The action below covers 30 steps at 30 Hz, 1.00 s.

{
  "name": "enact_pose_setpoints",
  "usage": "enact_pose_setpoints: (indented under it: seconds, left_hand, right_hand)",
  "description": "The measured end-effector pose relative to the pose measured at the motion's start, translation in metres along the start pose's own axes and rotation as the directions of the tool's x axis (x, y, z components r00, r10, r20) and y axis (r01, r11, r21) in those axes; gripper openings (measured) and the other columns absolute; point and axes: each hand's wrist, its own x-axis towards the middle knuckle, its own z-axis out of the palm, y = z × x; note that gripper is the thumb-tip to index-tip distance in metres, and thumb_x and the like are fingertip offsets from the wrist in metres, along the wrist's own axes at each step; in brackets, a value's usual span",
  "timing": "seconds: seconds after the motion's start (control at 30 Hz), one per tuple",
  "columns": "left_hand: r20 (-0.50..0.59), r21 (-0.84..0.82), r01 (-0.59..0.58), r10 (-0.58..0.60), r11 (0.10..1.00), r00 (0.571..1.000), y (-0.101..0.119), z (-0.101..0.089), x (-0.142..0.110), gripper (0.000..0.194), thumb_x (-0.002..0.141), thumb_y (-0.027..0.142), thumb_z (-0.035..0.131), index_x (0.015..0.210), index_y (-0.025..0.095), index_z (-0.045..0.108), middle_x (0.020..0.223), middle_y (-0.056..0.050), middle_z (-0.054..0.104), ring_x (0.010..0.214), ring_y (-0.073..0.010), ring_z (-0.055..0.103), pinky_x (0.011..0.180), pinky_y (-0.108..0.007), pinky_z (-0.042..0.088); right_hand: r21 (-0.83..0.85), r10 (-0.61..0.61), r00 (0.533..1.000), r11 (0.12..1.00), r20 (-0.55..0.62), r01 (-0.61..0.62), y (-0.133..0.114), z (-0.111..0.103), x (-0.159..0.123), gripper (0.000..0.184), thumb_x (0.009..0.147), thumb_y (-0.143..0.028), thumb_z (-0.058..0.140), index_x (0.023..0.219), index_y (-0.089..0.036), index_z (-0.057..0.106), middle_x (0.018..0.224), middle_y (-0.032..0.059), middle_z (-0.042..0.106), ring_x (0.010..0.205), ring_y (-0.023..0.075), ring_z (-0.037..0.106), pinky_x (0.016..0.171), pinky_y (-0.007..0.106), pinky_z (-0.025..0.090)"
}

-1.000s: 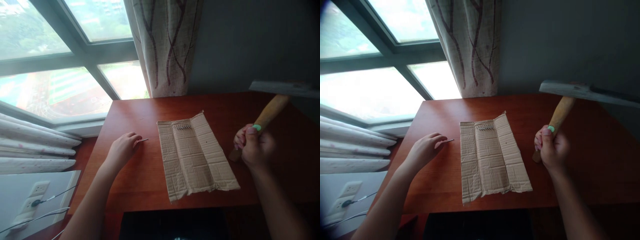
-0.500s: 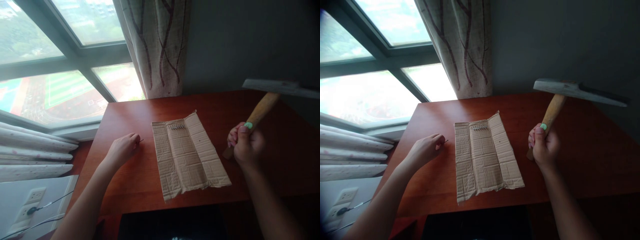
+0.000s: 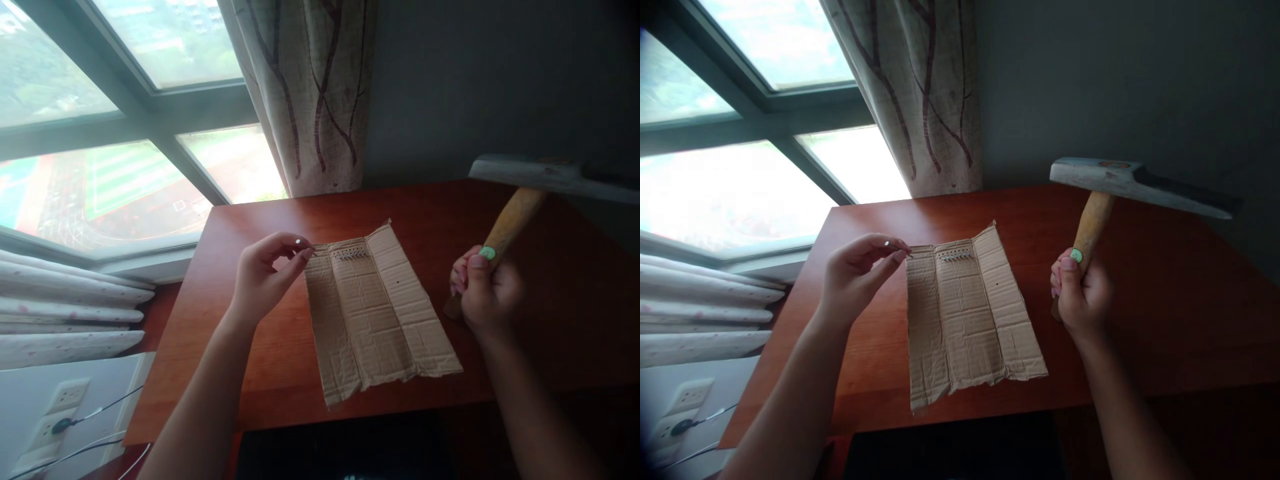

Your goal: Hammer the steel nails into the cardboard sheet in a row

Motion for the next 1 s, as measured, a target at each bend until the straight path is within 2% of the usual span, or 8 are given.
enact_pose_setpoints:
  seconds: [0.17, 0.3, 0.5, 0.73, 1.0]
  left_hand:
    - [0.052, 0.144, -0.103, 0.097, 0.984, 0.994, -0.004, 0.023, -0.001, 0.007, 0.086, 0.025, 0.074, 0.087, 0.018, 0.074, 0.083, -0.003, 0.076, 0.072, -0.0137, 0.065, 0.069, -0.027, 0.053]
    - [0.049, 0.255, -0.119, 0.110, 0.959, 0.993, -0.006, 0.031, -0.002, 0.005, 0.087, 0.023, 0.071, 0.087, 0.018, 0.073, 0.080, -0.002, 0.074, 0.070, -0.0138, 0.064, 0.064, -0.026, 0.049]
    - [0.061, 0.345, -0.144, 0.131, 0.927, 0.990, -0.011, 0.033, 0.000, 0.005, 0.088, 0.023, 0.068, 0.085, 0.020, 0.071, 0.081, -0.002, 0.075, 0.073, -0.0168, 0.067, 0.069, -0.030, 0.051]
    - [0.082, 0.444, -0.205, 0.188, 0.872, 0.979, -0.014, 0.036, 0.001, 0.003, 0.088, 0.022, 0.069, 0.085, 0.022, 0.071, 0.080, -0.001, 0.076, 0.076, -0.0188, 0.070, 0.077, -0.035, 0.050]
    - [0.094, 0.471, -0.223, 0.203, 0.853, 0.975, -0.017, 0.036, 0.001, 0.004, 0.089, 0.024, 0.069, 0.086, 0.022, 0.070, 0.080, 0.000, 0.077, 0.077, -0.0189, 0.071, 0.082, -0.037, 0.050]
  right_hand:
    - [0.021, -0.003, 1.000, 1.000, 0.011, 0.002, -0.001, 0.001, 0.000, 0.034, 0.095, -0.055, 0.065, 0.083, -0.025, 0.053, 0.060, -0.0068, 0.044, 0.045, 0.0102, 0.041, 0.040, 0.026, 0.034]
    - [0.031, -0.019, 1.000, 0.999, 0.014, 0.018, 0.002, 0.000, 0.002, 0.035, 0.096, -0.054, 0.064, 0.083, -0.024, 0.053, 0.059, -0.0073, 0.045, 0.043, 0.0094, 0.041, 0.039, 0.025, 0.034]
    - [0.060, -0.061, 0.998, 0.996, 0.006, 0.061, 0.007, 0.000, 0.003, 0.031, 0.097, -0.049, 0.065, 0.084, -0.023, 0.055, 0.058, -0.0077, 0.046, 0.042, 0.0088, 0.041, 0.037, 0.025, 0.033]
    - [0.067, -0.056, 0.998, 0.996, 0.016, 0.055, 0.007, 0.000, 0.003, 0.030, 0.097, -0.048, 0.065, 0.084, -0.023, 0.055, 0.059, -0.0077, 0.046, 0.042, 0.0088, 0.041, 0.038, 0.025, 0.033]
    - [0.054, -0.052, 0.998, 0.997, 0.016, 0.051, 0.006, 0.000, 0.002, 0.030, 0.098, -0.047, 0.065, 0.083, -0.023, 0.055, 0.060, -0.0076, 0.047, 0.043, 0.0088, 0.042, 0.038, 0.025, 0.034]
